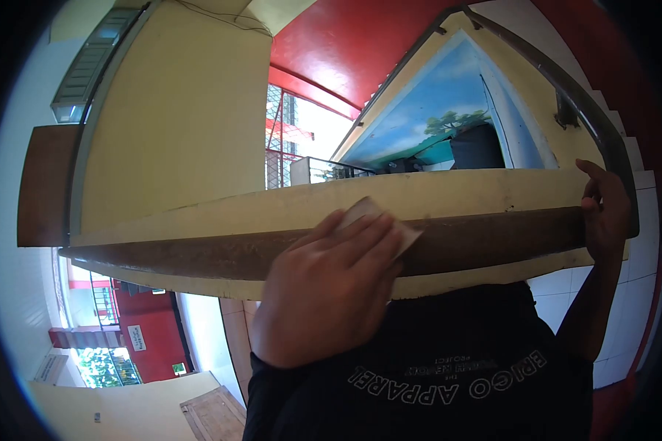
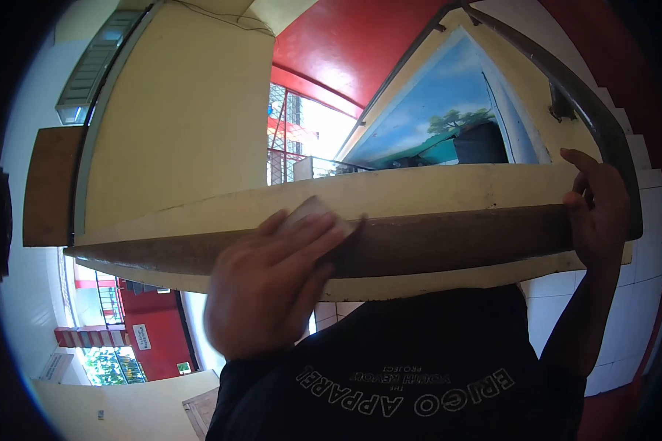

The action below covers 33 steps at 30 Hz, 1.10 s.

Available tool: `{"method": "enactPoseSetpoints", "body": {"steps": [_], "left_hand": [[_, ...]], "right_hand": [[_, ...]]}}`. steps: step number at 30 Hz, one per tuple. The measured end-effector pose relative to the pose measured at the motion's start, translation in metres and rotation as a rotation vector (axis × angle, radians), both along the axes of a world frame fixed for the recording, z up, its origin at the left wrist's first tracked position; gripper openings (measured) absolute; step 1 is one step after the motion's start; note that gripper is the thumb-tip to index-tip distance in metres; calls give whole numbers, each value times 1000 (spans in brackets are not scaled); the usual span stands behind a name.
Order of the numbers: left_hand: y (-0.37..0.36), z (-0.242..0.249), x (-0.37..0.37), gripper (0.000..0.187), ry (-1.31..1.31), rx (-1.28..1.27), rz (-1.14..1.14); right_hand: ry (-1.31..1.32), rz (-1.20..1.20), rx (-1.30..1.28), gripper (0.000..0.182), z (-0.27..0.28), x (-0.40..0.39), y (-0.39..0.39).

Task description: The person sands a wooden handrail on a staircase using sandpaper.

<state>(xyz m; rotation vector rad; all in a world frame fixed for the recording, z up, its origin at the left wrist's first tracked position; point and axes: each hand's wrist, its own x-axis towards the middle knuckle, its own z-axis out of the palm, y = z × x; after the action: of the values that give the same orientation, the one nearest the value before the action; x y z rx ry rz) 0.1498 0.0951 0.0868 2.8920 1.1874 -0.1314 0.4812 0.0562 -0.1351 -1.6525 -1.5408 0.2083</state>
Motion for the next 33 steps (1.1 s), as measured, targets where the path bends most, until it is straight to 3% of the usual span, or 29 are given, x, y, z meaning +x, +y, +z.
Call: {"method": "enactPoseSetpoints", "body": {"steps": [4,7,10,13,16,19,22,26,28,33], "left_hand": [[5,1,13,32,52,-99,73],[-5,27,-14,21,96,-33,38],[2,-8,10,20,-65,11,22],[15,-6,14,16,71,-39,22],[9,37,-33,10,-183,277,87],[9,28,-59,21,-661,629,305],[10,14,-79,29,-798,788,261],[-6,11,-132,30,-914,1028,556],[-14,12,-137,31,-916,1241,515],[-23,0,-172,33,-822,1479,307]], "right_hand": [[21,10,28,70,0,0,8],[-11,3,39,67,0,-1,-2],[10,-7,87,65,-2,-1,-2],[37,9,83,65,1,-1,5],[15,-11,77,65,0,-1,-3],[57,12,78,65,2,-2,-2],[64,-4,84,63,2,-3,3],[35,-14,114,54,0,-2,-3],[61,-26,179,47,-6,0,-6],[30,-102,322,28,-15,2,-9]]}}
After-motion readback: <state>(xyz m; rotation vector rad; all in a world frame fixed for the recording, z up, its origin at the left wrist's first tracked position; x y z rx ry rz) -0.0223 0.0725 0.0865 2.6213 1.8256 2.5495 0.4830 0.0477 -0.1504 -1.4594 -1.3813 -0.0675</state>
